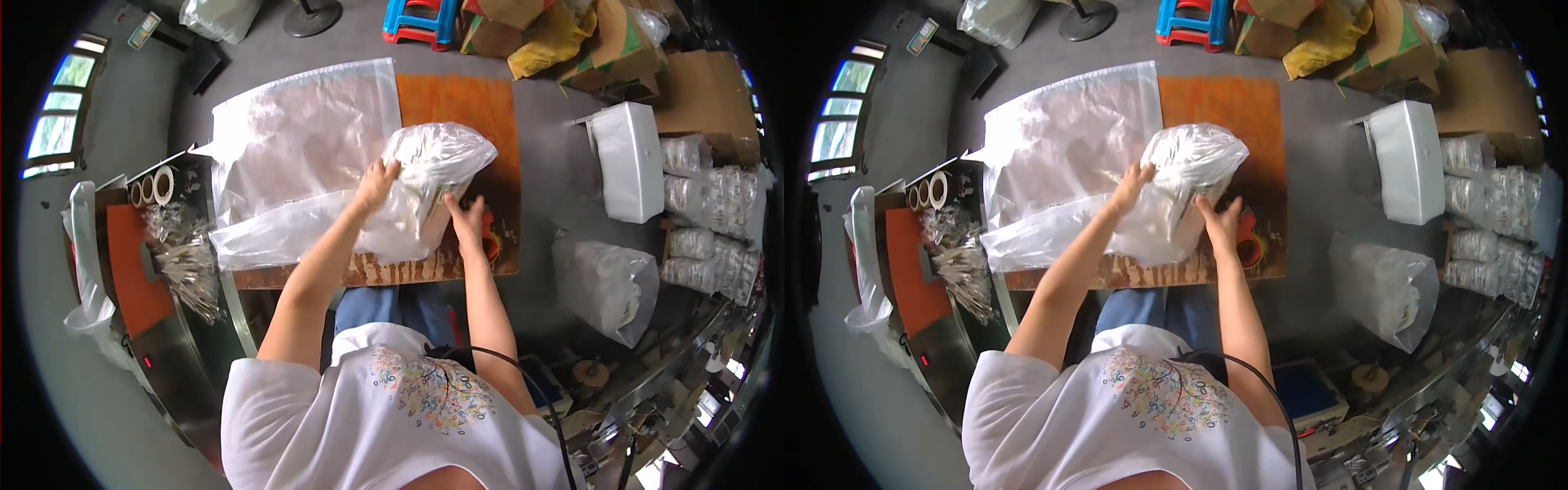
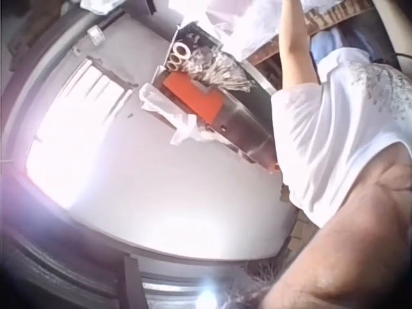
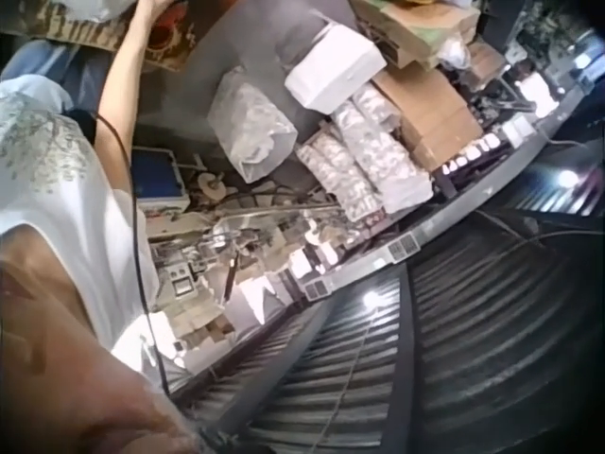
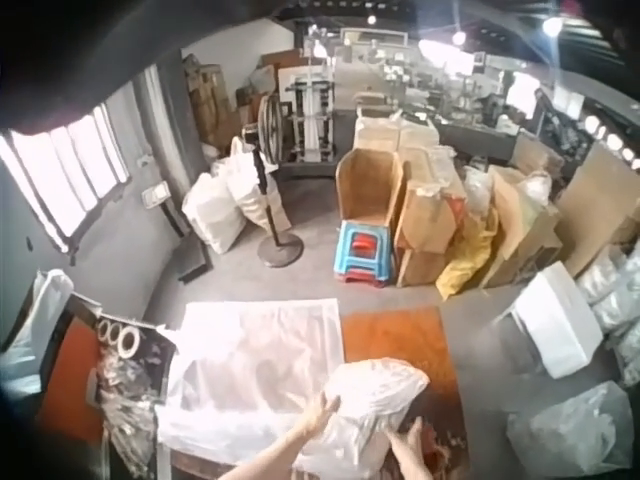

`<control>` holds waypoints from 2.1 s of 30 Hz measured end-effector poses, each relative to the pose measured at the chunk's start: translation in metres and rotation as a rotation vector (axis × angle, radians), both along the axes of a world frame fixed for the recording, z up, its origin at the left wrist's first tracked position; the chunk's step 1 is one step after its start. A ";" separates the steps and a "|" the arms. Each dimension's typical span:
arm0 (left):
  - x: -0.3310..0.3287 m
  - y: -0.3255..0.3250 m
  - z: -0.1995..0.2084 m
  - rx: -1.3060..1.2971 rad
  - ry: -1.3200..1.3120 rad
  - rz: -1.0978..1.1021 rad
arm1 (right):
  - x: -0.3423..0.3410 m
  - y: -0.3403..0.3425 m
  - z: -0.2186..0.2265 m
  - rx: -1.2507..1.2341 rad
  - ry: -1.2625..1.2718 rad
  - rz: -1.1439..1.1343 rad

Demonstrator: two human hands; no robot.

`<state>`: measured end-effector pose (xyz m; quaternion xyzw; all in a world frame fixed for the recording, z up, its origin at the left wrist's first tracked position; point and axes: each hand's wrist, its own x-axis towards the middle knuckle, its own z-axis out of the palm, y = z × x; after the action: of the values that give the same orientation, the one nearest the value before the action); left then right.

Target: The person is collecting manufactured parts from a conveyor belt and a storage bowl, placing them into plastic bags, and sealing the bags using a tape dispenser.

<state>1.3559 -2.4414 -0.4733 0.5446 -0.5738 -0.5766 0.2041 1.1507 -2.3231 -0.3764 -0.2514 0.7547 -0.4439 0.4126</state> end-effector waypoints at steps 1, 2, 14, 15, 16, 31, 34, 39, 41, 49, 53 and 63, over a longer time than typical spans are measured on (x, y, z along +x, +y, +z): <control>-0.085 0.000 0.091 0.049 -0.470 -0.209 | -0.038 -0.005 -0.009 -0.028 -0.223 -0.144; -0.102 0.017 0.116 -0.082 -0.595 -0.281 | -0.047 -0.013 -0.015 -0.191 -0.054 -0.105; -0.343 0.078 0.261 0.609 0.450 -0.944 | -0.196 0.306 0.123 -0.512 -1.490 -0.565; -0.377 0.112 0.268 0.909 0.473 -1.075 | -0.204 0.347 0.127 -0.567 -1.470 -0.606; -0.407 0.140 0.269 0.625 0.580 -1.305 | -0.227 0.370 0.129 -0.632 -1.449 -0.642; -0.883 0.430 0.036 0.668 -0.236 -0.680 | -0.563 0.566 0.107 -1.071 -1.380 -0.907; -0.927 0.464 0.004 0.622 -0.504 -0.701 | -0.673 0.592 0.092 -1.022 -1.449 -0.856; -0.909 0.474 -0.042 0.063 -0.623 -1.222 | -0.802 0.618 0.025 -0.502 -1.261 -1.057; -0.885 0.484 -0.046 -0.377 -0.468 -1.015 | -0.838 0.615 -0.026 -0.096 -0.936 -1.017; -0.933 0.496 0.013 -0.230 -0.300 -0.706 | -0.904 0.559 -0.134 0.175 0.746 -0.372; -0.905 0.496 0.009 -0.273 -0.370 -0.701 | -0.867 0.457 -0.107 0.186 0.909 0.166; -0.861 0.505 -0.019 -0.221 -0.124 -0.574 | -0.592 0.253 -0.101 -0.509 0.277 0.495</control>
<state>0.4950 -1.9366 -0.4923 0.3692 -0.7747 -0.5104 0.0556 0.5588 -2.0698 -0.4777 -0.5781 0.5853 -0.4659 0.3260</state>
